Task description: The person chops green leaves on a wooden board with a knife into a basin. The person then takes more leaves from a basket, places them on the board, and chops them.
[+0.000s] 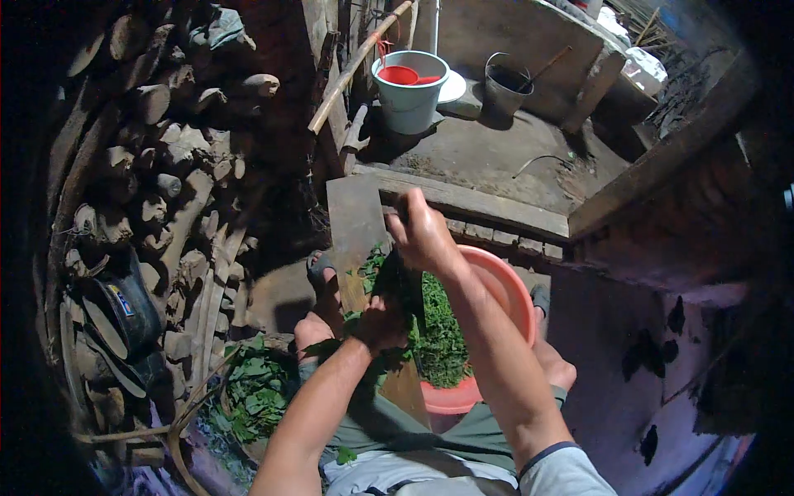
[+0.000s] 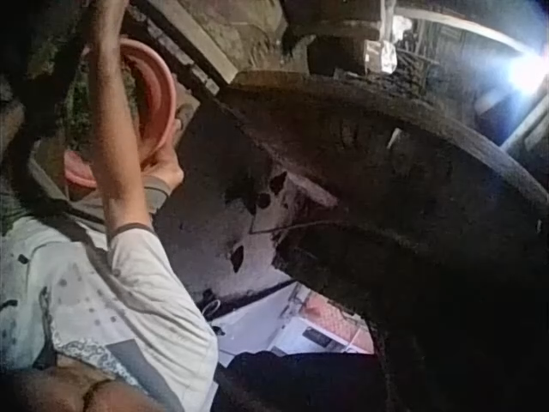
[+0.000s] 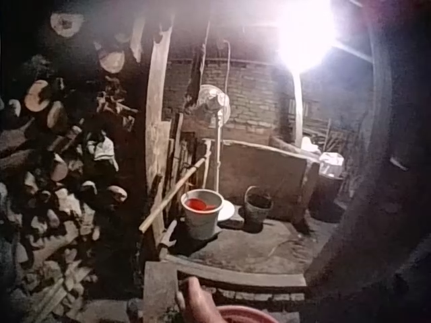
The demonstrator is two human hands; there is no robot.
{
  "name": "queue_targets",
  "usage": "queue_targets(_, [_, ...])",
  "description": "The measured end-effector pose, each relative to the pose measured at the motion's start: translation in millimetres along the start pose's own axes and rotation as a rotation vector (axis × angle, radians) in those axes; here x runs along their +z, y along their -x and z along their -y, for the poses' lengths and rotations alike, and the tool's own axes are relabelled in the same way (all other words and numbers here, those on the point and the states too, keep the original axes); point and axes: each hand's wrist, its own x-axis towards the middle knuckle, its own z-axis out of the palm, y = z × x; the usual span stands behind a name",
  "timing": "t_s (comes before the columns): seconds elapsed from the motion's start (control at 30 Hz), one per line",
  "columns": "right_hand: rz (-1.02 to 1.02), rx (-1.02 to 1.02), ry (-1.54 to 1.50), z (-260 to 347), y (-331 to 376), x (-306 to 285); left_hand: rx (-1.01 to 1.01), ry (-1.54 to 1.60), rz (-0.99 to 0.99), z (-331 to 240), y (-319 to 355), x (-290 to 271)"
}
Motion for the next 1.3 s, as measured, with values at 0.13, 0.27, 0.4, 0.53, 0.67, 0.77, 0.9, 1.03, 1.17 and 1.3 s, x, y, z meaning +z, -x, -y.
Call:
queue_targets(0.13, [-0.263, -0.209, -0.06, -30.1, 115.8, 41.5, -0.243, 0.172, 0.109, -9.8, -1.0, -8.2])
queue_targets(0.27, [-0.234, -0.08, -0.121, -46.5, 163.9, 66.0, -0.235, 0.176, 0.016, -2.6, 5.1, 19.6])
queue_targets(0.4, [-0.323, -0.168, -0.017, -44.6, 167.0, 69.1, -0.164, 0.065, -0.241, -13.7, 24.7, 12.3])
queue_targets(0.53, [-0.237, -0.111, -0.081, -42.4, 164.2, 63.5, -0.013, 0.118, -0.171, 3.9, 11.7, 4.0])
queue_targets(0.67, [-0.296, -0.142, 0.271, -16.6, 167.0, 40.7, 0.063, 0.271, -0.029, 18.0, 13.1, 2.9])
queue_targets(0.77, [-0.414, -0.31, 0.217, 23.9, 176.7, 26.2, 0.093, 0.118, -0.085, 29.7, 37.4, 23.2])
queue_targets(0.9, [-0.066, -0.28, 0.125, 32.2, 193.8, 43.3, -0.046, 0.187, -0.154, -0.1, 64.5, 47.1])
queue_targets(1.03, [0.17, -0.044, 0.324, -27.3, 200.4, 100.2, -0.267, 0.291, -0.292, -30.3, 78.4, 61.3])
queue_targets(1.17, [0.132, -0.064, 0.423, -54.4, 204.6, 115.1, -0.046, -0.138, -0.26, -36.7, 82.2, 44.2])
queue_targets(1.3, [0.163, -0.168, 0.492, -51.7, 210.3, 119.3, -0.062, 0.136, -0.045, -12.3, 111.6, 32.5])
